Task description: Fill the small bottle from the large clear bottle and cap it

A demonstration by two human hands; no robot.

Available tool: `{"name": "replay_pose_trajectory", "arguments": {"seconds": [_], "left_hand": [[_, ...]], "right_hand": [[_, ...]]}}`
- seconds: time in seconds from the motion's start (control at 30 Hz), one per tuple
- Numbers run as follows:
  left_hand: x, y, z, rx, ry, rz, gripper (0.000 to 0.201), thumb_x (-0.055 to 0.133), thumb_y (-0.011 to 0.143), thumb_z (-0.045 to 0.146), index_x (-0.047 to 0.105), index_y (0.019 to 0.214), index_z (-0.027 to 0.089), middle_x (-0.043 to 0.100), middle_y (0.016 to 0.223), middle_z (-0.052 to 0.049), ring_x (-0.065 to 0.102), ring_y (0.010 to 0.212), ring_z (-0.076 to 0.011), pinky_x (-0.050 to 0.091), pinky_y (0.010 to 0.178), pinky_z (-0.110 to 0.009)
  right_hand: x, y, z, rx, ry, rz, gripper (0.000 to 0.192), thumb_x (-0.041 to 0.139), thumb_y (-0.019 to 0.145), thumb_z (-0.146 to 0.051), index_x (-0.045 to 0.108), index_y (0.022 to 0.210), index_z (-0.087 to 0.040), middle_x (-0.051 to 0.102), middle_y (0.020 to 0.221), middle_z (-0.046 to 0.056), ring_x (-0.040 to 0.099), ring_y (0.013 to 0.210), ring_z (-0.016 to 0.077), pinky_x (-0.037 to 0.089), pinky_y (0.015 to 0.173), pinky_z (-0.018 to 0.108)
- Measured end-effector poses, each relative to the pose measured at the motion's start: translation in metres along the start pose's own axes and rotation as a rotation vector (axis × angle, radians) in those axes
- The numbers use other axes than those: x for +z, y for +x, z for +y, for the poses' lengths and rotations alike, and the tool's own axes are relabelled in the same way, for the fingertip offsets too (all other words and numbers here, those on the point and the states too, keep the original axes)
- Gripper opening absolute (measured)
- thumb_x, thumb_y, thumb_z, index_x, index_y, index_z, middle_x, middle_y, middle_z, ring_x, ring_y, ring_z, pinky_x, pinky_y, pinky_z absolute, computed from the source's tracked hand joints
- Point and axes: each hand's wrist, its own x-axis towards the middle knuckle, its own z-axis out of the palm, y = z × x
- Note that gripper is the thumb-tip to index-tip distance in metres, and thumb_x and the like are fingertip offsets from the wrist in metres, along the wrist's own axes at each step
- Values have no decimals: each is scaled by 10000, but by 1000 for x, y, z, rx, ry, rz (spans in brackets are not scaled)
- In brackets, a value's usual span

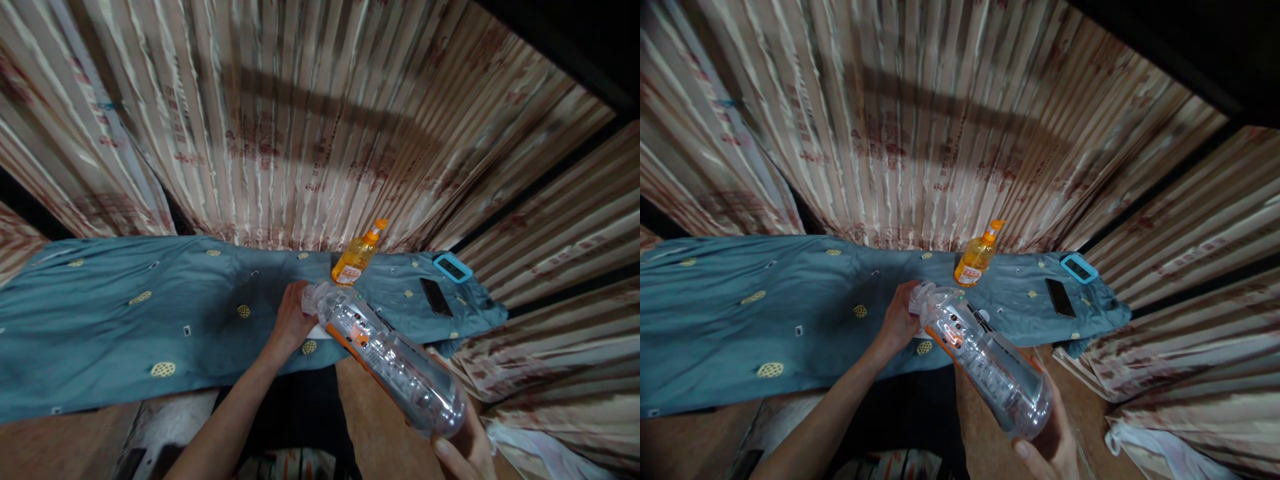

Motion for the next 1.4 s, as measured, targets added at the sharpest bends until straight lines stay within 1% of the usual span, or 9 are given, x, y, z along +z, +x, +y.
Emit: {"name": "replay_pose_trajectory", "arguments": {"seconds": [0.13, 0.4, 0.6, 0.73, 0.9, 1.0, 1.17, 1.33, 1.4], "left_hand": [[3, -2, -5, 1, -17, 17, 719, 886, 765, 229, 592, 1421, 201, 730, 1341, -130, 737, 1277, -348, 622, 1126, -546], [2, -1, -4, -9, -15, -9, 701, 876, 769, 240, 596, 1410, 210, 724, 1348, -128, 727, 1289, -352, 615, 1133, -558], [2, -2, -5, -1, -1, -7, 697, 864, 775, 220, 594, 1418, 219, 718, 1348, -113, 727, 1278, -335, 615, 1131, -553], [2, -3, -4, 1, 10, 0, 710, 852, 767, 185, 587, 1426, 212, 716, 1350, -116, 725, 1274, -333, 617, 1127, -539], [2, -2, -3, -1, 13, -7, 696, 867, 765, 195, 599, 1407, 206, 722, 1325, -110, 731, 1261, -328, 621, 1120, -528], [1, -1, -2, -6, 2, -18, 687, 870, 760, 192, 607, 1395, 206, 726, 1313, -110, 735, 1246, -330, 630, 1102, -530], [0, 0, -1, -5, 7, -16, 675, 900, 754, 216, 624, 1369, 206, 728, 1301, -115, 731, 1247, -335, 633, 1096, -519], [0, 1, 0, -4, 9, -14, 672, 905, 751, 214, 630, 1365, 208, 726, 1298, -111, 729, 1236, -333, 631, 1090, -519], [0, 1, -1, -3, 10, -14, 654, 899, 755, 216, 641, 1356, 212, 726, 1292, -105, 728, 1229, -334, 632, 1087, -521]], "right_hand": [[-4, 1, 4, -11, 2, -11, 954, 912, 847, -633, 565, 1662, -277, 595, 1704, 147, 537, 1588, 454, 530, 1220, 524], [-8, 2, 5, -35, -20, -33, 920, 908, 866, -606, 574, 1656, -274, 586, 1711, 136, 558, 1566, 471, 568, 1180, 549], [-6, 1, 6, -4, -3, -5, 956, 908, 858, -629, 550, 1669, -272, 561, 1732, 141, 527, 1592, 470, 543, 1210, 551], [-5, 1, 3, -2, 4, -17, 906, 886, 887, -612, 553, 1664, -288, 572, 1724, 131, 556, 1572, 460, 548, 1207, 566], [-5, 2, 1, -18, -8, -25, 875, 880, 895, -607, 570, 1650, -291, 585, 1714, 130, 534, 1592, 458, 537, 1220, 574], [-3, 1, 3, 12, 40, -2, 893, 900, 865, -628, 581, 1630, -298, 564, 1732, 130, 505, 1614, 455, 536, 1219, 571], [1, 0, 3, 82, 134, 45, 951, 976, 749, -654, 641, 1570, -311, 569, 1726, 144, 493, 1617, 472, 551, 1195, 570], [-2, 0, 4, 60, 41, 28, 997, 959, 754, -694, 629, 1594, -270, 651, 1638, 181, 597, 1524, 489, 566, 1169, 603], [-2, 0, 5, 64, 37, 29, 995, 953, 759, -698, 627, 1591, -261, 642, 1648, 180, 599, 1524, 484, 564, 1170, 592]]}}
